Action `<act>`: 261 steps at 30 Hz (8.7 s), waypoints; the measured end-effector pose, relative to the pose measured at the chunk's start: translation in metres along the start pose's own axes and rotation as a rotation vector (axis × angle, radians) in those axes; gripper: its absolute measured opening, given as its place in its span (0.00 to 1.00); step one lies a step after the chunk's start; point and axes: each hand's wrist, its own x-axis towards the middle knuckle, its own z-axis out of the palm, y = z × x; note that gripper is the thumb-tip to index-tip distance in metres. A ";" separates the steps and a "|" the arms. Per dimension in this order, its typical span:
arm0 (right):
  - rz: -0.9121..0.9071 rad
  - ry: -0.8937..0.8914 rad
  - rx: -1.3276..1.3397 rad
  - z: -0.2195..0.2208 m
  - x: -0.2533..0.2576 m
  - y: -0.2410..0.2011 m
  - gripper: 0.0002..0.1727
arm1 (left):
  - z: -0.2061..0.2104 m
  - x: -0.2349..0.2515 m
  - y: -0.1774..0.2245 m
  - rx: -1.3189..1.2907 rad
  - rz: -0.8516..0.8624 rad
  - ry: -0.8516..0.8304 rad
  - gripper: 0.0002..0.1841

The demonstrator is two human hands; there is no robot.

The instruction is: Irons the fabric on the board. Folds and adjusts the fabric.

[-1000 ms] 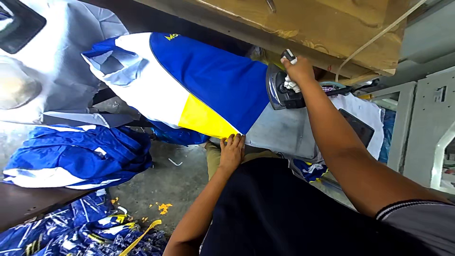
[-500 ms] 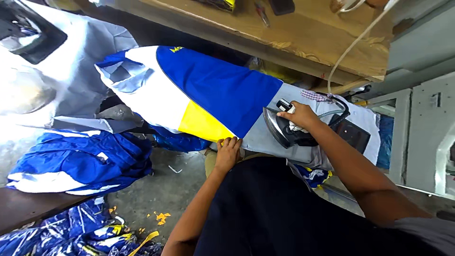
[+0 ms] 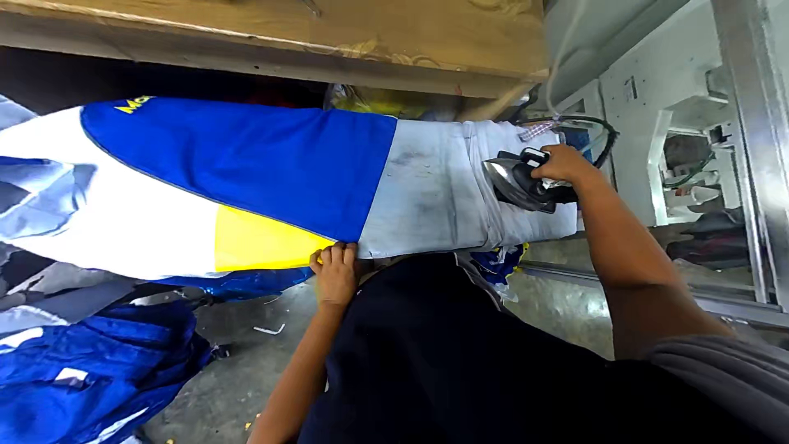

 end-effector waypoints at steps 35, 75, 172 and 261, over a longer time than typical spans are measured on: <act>-0.985 -0.767 -0.564 0.085 -0.146 -0.309 0.15 | -0.195 -0.034 -0.287 -0.121 -1.418 0.329 0.23; 0.017 -0.115 0.178 0.003 0.021 0.044 0.40 | -0.054 0.019 0.008 -0.325 0.039 -0.485 0.19; -0.708 -0.032 -0.017 0.082 -0.113 -0.808 0.37 | -0.196 0.055 -0.450 -1.240 -1.225 0.639 0.26; -0.181 -0.074 -0.013 -0.024 -0.081 -0.064 0.28 | -0.152 0.039 -0.273 -0.284 -1.019 0.035 0.32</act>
